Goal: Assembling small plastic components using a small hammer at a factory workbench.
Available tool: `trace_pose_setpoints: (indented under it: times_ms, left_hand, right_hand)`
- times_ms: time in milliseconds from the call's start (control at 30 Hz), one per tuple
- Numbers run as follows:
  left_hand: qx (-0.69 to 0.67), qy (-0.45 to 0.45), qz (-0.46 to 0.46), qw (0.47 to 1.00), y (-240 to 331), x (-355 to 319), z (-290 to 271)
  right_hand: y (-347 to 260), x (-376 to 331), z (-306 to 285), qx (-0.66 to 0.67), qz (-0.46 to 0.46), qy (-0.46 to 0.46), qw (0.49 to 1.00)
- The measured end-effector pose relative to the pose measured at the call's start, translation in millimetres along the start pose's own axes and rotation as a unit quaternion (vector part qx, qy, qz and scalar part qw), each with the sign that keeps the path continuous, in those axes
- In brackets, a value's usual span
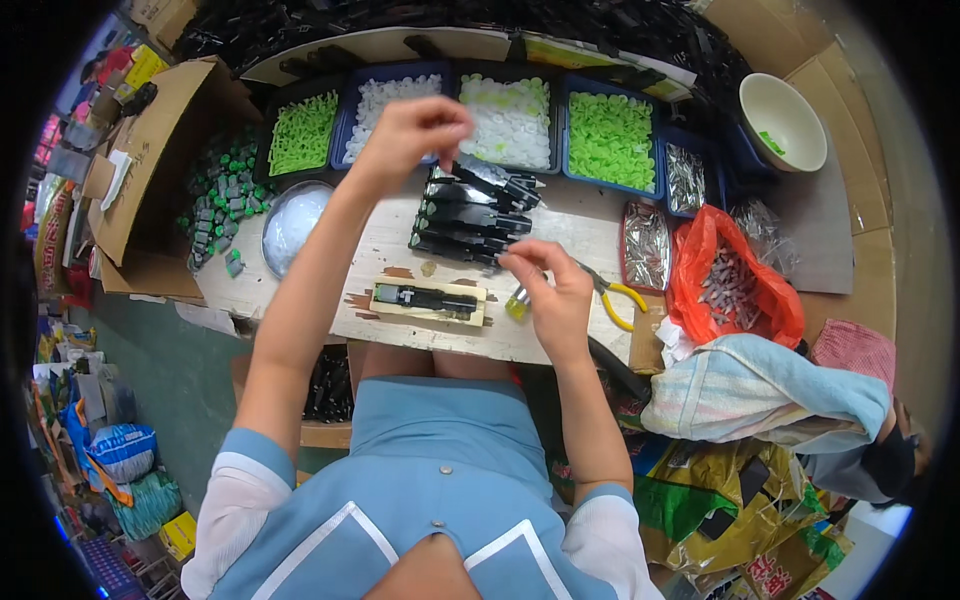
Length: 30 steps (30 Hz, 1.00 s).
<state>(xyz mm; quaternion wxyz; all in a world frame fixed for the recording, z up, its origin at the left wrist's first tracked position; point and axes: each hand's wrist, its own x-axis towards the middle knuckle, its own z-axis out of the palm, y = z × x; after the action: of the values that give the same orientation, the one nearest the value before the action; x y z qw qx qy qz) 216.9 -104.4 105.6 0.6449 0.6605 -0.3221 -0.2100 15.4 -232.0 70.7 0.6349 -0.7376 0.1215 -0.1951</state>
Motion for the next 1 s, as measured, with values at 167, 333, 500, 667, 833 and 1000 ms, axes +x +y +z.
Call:
trace_pose_setpoints:
  times_ms: [167, 333, 500, 667, 833, 1000]
  left_hand:
    - [-0.296, 0.035, -0.031, 0.954, -24.0, -108.7, 29.7]
    - [-0.345, 0.076, 0.002, 0.936, -37.6, -158.7, 42.1]
    - [-0.31, 0.09, 0.023, 0.946, -37.2, -174.8, 35.8]
    - [-0.276, 0.095, 0.045, 0.955, -34.2, -179.3, 32.8]
    - [-0.053, 0.127, 0.104, 0.985, -37.2, -183.0, 30.4]
    - [0.039, 0.138, 0.144, 0.979, -36.0, -183.5, 29.0]
  right_hand:
    - [-8.0, -0.8, 28.2, 0.262, 0.098, -0.056, 0.958]
    - [-9.9, -12.8, 60.2, 0.296, 0.16, -0.119, 0.934]
    - [-14.0, -17.6, 69.9, 0.28, 0.18, -0.159, 0.929]
    - [-14.6, -17.1, 74.6, 0.253, 0.185, -0.172, 0.934]
    - [-15.1, -12.1, 74.4, 0.209, 0.207, -0.188, 0.937]
    - [-13.6, -15.4, 79.0, 0.174, 0.205, -0.189, 0.945]
